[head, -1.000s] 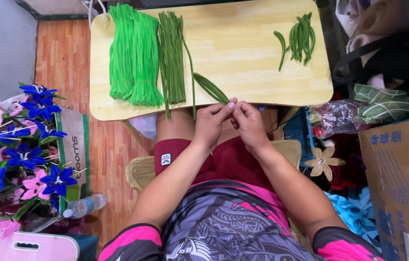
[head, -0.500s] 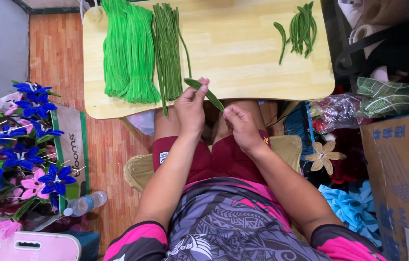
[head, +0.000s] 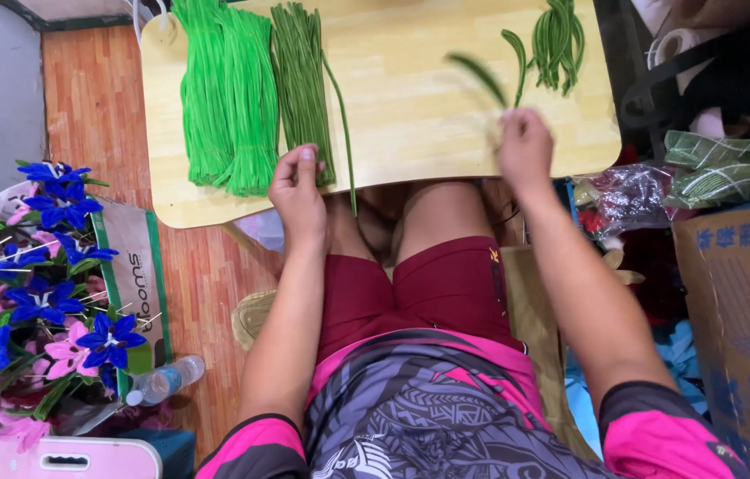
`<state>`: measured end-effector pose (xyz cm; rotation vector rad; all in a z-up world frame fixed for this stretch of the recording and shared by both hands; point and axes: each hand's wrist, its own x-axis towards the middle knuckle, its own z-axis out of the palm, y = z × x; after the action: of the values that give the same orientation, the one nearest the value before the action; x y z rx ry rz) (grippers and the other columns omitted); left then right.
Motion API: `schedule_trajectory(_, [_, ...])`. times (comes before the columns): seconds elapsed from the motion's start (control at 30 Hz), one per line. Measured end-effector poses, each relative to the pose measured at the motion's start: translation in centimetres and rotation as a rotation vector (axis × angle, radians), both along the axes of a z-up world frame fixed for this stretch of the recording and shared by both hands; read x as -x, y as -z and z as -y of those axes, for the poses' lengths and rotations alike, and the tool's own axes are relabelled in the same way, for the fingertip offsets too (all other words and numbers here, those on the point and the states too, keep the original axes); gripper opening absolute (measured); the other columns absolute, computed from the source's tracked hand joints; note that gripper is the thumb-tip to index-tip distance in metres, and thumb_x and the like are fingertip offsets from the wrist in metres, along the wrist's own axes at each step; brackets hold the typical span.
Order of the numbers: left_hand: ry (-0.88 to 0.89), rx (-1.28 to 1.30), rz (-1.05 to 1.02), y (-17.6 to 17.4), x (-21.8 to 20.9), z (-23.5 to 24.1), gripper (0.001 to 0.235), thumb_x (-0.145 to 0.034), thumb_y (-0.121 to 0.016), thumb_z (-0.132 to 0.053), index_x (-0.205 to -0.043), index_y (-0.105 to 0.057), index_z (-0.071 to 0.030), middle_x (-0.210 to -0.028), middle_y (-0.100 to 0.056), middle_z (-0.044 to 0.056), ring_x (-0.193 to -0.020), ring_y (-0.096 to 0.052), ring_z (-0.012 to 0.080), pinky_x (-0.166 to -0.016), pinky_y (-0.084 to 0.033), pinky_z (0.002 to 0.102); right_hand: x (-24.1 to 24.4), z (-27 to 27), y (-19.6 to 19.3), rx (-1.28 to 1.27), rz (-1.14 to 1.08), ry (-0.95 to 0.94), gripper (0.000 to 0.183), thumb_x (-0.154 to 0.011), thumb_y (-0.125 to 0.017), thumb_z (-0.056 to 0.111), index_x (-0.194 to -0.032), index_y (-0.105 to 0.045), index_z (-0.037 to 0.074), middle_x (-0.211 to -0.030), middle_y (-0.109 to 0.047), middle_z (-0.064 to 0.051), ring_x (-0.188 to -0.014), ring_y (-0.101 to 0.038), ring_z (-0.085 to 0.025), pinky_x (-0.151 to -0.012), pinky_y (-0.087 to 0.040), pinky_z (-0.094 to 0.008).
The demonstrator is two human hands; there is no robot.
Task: The person braids green cord strands by hand, repeatedly folding and twisting them into a leaf-like shape. The person places each finished braid on the table and picks up new strands to continue the process.
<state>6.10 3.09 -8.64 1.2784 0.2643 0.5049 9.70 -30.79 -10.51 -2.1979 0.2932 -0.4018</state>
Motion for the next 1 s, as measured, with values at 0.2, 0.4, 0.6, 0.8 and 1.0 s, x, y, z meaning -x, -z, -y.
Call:
schedule_trajectory(0.2, [0.128, -0.146, -0.033, -0.9, 0.6, -0.2, 0.013, -0.099, -0.068, -0.019, -0.099, -0.074, -0.007, -0.095, -0.075, 0.005, -0.088, -0.068, 0.0119, -0.077, -0.061, 0.026, -5.8, 3.9, -5.9, 0.241, -0.252, 0.162, 0.040, -0.113, -0.043, 0.040, -0.109, -0.067, 0.009, -0.101, -0.074, -0.007, -0.083, -0.070, -0.027, -0.065, -0.055, -0.046])
schedule_trajectory(0.4, [0.111, -0.170, -0.092, 0.4, -0.5, -2.3, 0.009, -0.100, -0.072, -0.018, -0.104, -0.077, -0.012, -0.090, -0.075, 0.002, -0.074, -0.067, 0.0069, -0.075, -0.059, 0.025, -2.4, 0.4, -5.1, 0.769, -0.148, -0.071, 0.046, -0.097, -0.073, 0.035, -0.124, -0.066, -0.002, -0.111, -0.063, -0.020, -0.110, -0.062, -0.044, -0.083, -0.053, -0.063])
schedule_trajectory(0.6, [0.122, -0.179, -0.095, -0.4, -1.2, -2.3, 0.010, -0.100, -0.071, -0.016, -0.105, -0.078, -0.010, -0.090, -0.075, 0.001, -0.079, -0.065, 0.0058, -0.079, -0.056, 0.024, 0.2, -9.6, -4.3, 0.460, -0.330, -0.373, 0.031, -0.100, -0.060, 0.043, -0.106, -0.072, 0.016, -0.098, -0.071, -0.012, -0.103, -0.070, -0.040, -0.085, -0.056, -0.058])
schedule_trajectory(0.8, [0.218, -0.148, -0.083, -1.0, -1.0, 1.5, 0.014, -0.097, -0.075, -0.013, -0.110, -0.079, -0.011, -0.095, -0.078, 0.004, -0.086, -0.067, 0.0092, -0.086, -0.057, 0.031, -1.4, -18.7, -3.9, 0.532, -0.329, -0.542, 0.049, -0.103, -0.048, 0.055, -0.093, -0.073, 0.014, -0.086, -0.071, -0.008, -0.090, -0.074, -0.037, -0.077, -0.058, -0.054])
schedule_trajectory(1.0, [0.290, -0.169, -0.056, -0.6, -1.1, 2.2, 0.026, -0.097, -0.073, -0.010, -0.121, -0.071, 0.000, -0.136, -0.058, 0.024, -0.129, -0.058, 0.0396, -0.108, -0.050, 0.049, -5.5, -21.3, -2.0, 0.494, -0.541, -0.464, 0.040, -0.098, -0.054, 0.036, -0.099, -0.078, 0.004, -0.092, -0.076, -0.020, -0.098, -0.074, -0.047, -0.082, -0.058, -0.060])
